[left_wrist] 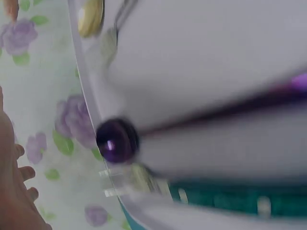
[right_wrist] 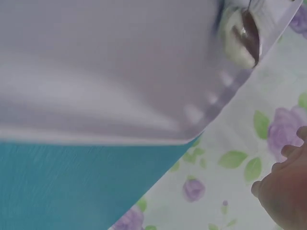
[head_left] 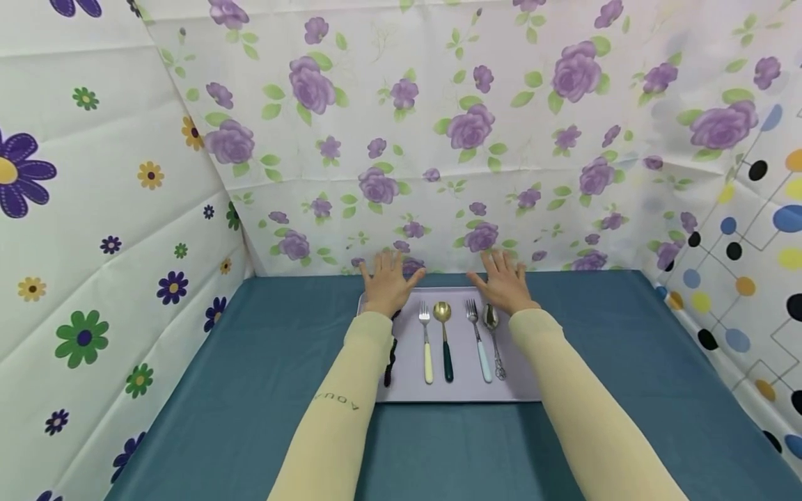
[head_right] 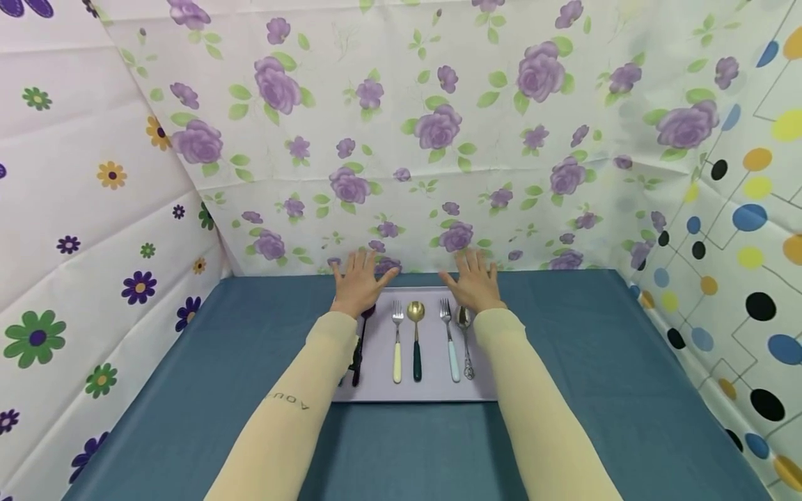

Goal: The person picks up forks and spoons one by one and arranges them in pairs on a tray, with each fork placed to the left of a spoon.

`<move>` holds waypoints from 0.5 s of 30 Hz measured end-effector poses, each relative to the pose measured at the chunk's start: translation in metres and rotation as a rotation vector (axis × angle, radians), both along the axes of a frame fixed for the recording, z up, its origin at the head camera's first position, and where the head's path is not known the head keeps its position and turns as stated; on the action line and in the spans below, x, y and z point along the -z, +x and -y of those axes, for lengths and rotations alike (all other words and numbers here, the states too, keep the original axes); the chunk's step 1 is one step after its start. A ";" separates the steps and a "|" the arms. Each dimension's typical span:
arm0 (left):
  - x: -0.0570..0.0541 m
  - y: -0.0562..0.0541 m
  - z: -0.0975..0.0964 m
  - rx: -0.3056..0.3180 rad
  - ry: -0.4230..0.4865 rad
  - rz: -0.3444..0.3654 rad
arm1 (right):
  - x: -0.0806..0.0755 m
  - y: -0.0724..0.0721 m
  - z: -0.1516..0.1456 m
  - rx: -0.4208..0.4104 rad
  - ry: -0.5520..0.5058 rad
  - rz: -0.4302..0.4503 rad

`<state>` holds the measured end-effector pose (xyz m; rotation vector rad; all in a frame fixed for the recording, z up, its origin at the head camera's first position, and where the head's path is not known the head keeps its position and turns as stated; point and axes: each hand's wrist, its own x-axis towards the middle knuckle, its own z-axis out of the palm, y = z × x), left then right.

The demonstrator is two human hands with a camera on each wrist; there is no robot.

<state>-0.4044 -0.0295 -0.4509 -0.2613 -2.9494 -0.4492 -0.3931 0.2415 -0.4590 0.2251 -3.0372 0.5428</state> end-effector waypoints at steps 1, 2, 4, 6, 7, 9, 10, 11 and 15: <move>-0.001 0.001 -0.005 0.002 -0.010 0.000 | -0.001 0.000 0.005 0.000 0.002 0.003; -0.001 0.001 -0.009 0.011 -0.012 0.001 | -0.002 0.000 0.009 0.000 0.007 0.006; -0.002 0.002 -0.017 0.024 -0.019 0.006 | -0.004 0.000 0.016 -0.007 0.019 0.014; -0.002 0.003 -0.023 0.032 -0.023 0.014 | -0.005 0.000 0.021 -0.013 0.034 0.019; -0.002 0.003 -0.025 0.032 -0.032 0.015 | -0.006 0.000 0.023 -0.017 0.035 0.022; -0.001 0.004 -0.026 0.025 -0.044 0.015 | -0.006 -0.001 0.025 -0.020 0.042 0.026; 0.000 0.004 -0.026 0.023 -0.048 0.018 | -0.006 -0.002 0.025 -0.020 0.040 0.028; 0.000 0.003 -0.025 0.023 -0.049 0.015 | -0.005 -0.003 0.025 -0.019 0.043 0.029; 0.003 0.001 -0.022 0.029 -0.038 0.021 | -0.002 -0.005 0.022 -0.018 0.041 0.032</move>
